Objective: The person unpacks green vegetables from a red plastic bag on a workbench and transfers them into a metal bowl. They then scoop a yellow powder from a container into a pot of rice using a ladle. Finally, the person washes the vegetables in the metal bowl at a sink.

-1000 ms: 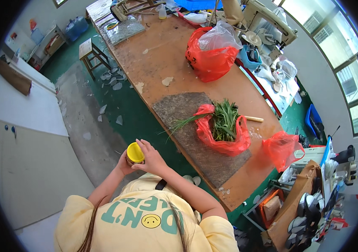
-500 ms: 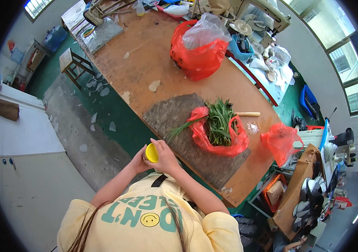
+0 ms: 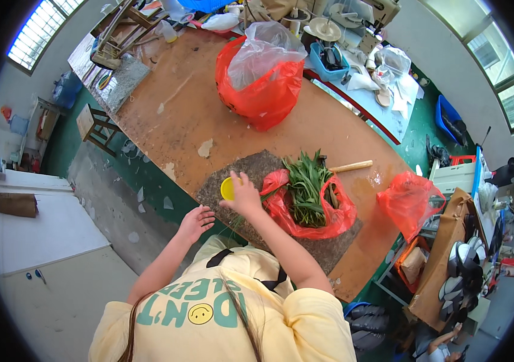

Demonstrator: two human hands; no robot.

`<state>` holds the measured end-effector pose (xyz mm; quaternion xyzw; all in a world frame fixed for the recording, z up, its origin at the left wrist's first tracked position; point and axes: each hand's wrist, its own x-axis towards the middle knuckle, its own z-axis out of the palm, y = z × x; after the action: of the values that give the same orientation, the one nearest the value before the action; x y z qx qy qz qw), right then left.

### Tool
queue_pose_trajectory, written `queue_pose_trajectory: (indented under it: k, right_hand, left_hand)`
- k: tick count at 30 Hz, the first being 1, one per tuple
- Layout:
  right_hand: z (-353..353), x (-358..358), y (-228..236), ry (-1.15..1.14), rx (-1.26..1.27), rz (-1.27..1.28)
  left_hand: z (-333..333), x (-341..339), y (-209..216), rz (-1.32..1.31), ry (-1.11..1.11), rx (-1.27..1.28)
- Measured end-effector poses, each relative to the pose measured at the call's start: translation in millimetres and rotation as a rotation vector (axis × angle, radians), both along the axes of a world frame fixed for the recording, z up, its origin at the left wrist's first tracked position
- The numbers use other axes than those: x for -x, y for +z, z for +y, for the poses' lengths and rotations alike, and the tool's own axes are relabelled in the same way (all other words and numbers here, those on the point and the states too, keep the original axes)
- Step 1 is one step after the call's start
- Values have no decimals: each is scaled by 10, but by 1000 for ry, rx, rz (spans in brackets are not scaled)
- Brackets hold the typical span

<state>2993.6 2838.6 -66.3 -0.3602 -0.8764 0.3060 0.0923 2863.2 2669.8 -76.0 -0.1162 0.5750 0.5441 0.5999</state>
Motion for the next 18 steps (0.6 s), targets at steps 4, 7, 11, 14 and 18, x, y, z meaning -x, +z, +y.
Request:
queue_pose_trajectory:
  k: [4,7,11,14,18]
  right_hand:
    - [812,-521,-154,-426,-131,245]
    - [1254,-1133,-595,-532,-246,22]
    - [1284,-1128,-572,-526,-320,-68]
    - [1280,-972,-529,-608,-360,-180]
    - [1291,-917,-615,-626,-350,-236]
  left_hand:
    - [-65,-132,-91,9,-46,26]
    - [-66,-71,-192,-30,-131,63]
    - [105,199,-139,29,-225,74]
    - [255,395,-14,90,-180,31]
    - [339,536,50,85,-143,5]
